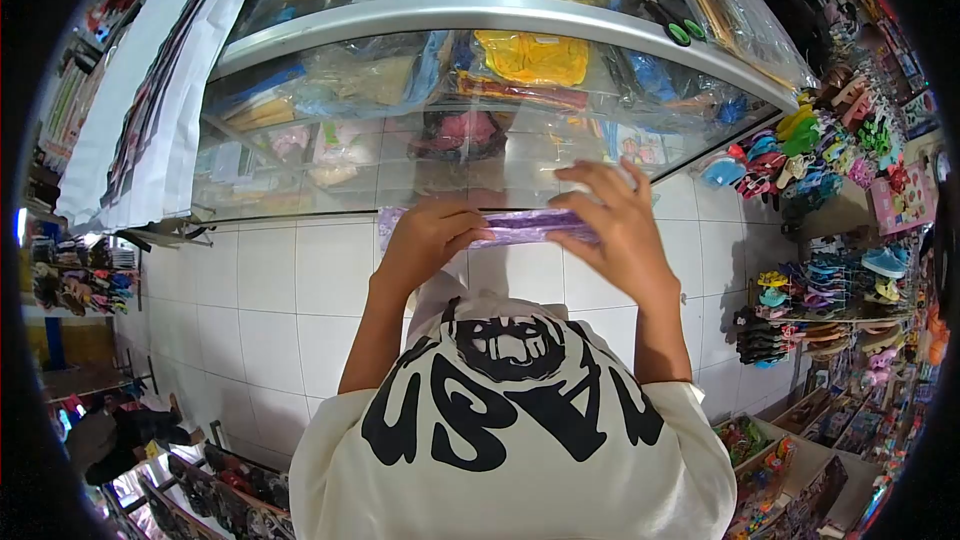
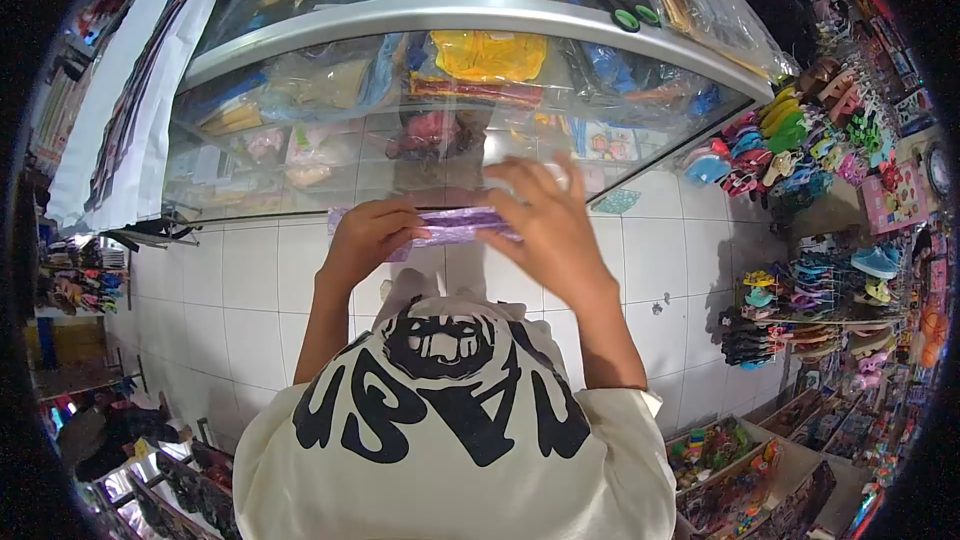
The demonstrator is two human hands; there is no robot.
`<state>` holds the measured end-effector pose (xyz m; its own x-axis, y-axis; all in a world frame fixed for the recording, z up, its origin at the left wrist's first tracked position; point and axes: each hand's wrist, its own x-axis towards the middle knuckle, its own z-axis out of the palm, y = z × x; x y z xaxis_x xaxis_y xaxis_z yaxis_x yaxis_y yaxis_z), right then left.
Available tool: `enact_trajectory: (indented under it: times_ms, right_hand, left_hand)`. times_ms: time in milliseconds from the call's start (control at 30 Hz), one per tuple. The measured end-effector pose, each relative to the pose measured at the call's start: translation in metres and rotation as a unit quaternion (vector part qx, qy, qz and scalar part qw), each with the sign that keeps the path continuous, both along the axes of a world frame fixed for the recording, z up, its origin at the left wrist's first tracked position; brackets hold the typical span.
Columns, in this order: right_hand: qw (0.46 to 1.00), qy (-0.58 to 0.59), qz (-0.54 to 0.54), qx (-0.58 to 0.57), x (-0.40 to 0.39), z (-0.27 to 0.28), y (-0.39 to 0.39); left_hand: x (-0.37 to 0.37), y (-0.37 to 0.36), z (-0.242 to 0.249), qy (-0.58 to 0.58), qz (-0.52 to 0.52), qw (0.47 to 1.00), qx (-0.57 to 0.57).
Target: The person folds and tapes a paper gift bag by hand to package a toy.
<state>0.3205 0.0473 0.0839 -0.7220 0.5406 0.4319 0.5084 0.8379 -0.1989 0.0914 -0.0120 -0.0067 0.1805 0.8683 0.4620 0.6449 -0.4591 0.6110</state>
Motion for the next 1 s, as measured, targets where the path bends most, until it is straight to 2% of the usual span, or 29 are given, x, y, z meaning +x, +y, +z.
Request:
enact_trajectory:
  times_ms: [133, 233, 333, 433, 567, 667, 833, 900, 1000]
  right_hand:
    - [0.988, -0.069, 0.021, -0.138, -0.02, -0.01, -0.002]
    - [0.99, -0.031, 0.032, -0.137, -0.03, -0.016, 0.01]
    - [0.991, 0.009, 0.016, -0.13, -0.038, -0.016, 0.014]
    - [0.988, 0.017, -0.007, -0.152, -0.045, -0.011, 0.018]
    - [0.987, 0.005, -0.039, -0.158, -0.067, -0.013, 0.013]
    - [0.995, 0.033, -0.001, -0.096, -0.091, -0.015, 0.009]
    - [0.988, 0.015, -0.003, -0.152, -0.12, -0.03, 0.011]
    - [0.979, -0.004, -0.017, -0.203, -0.126, -0.026, 0.012]
    - [0.983, 0.028, -0.011, -0.183, -0.132, -0.03, 0.013]
  left_hand:
    - [-0.005, 0.0, 0.011, 0.029, -0.008, 0.999, 0.016]
    - [-0.02, 0.003, 0.02, 0.012, -0.043, 0.997, -0.067]
    - [-0.043, 0.012, 0.033, 0.052, -0.04, 0.998, -0.002]
    - [-0.076, 0.016, 0.042, 0.094, -0.041, 0.993, -0.054]
    - [-0.097, 0.023, 0.04, 0.114, -0.048, 0.991, -0.058]
    - [-0.104, 0.029, 0.032, 0.121, -0.045, 0.991, -0.035]
    - [-0.112, 0.033, 0.038, 0.138, -0.053, 0.988, 0.035]
    - [-0.116, 0.032, 0.047, 0.137, -0.048, 0.989, 0.033]
    - [-0.126, 0.033, 0.04, 0.137, -0.064, 0.988, 0.002]
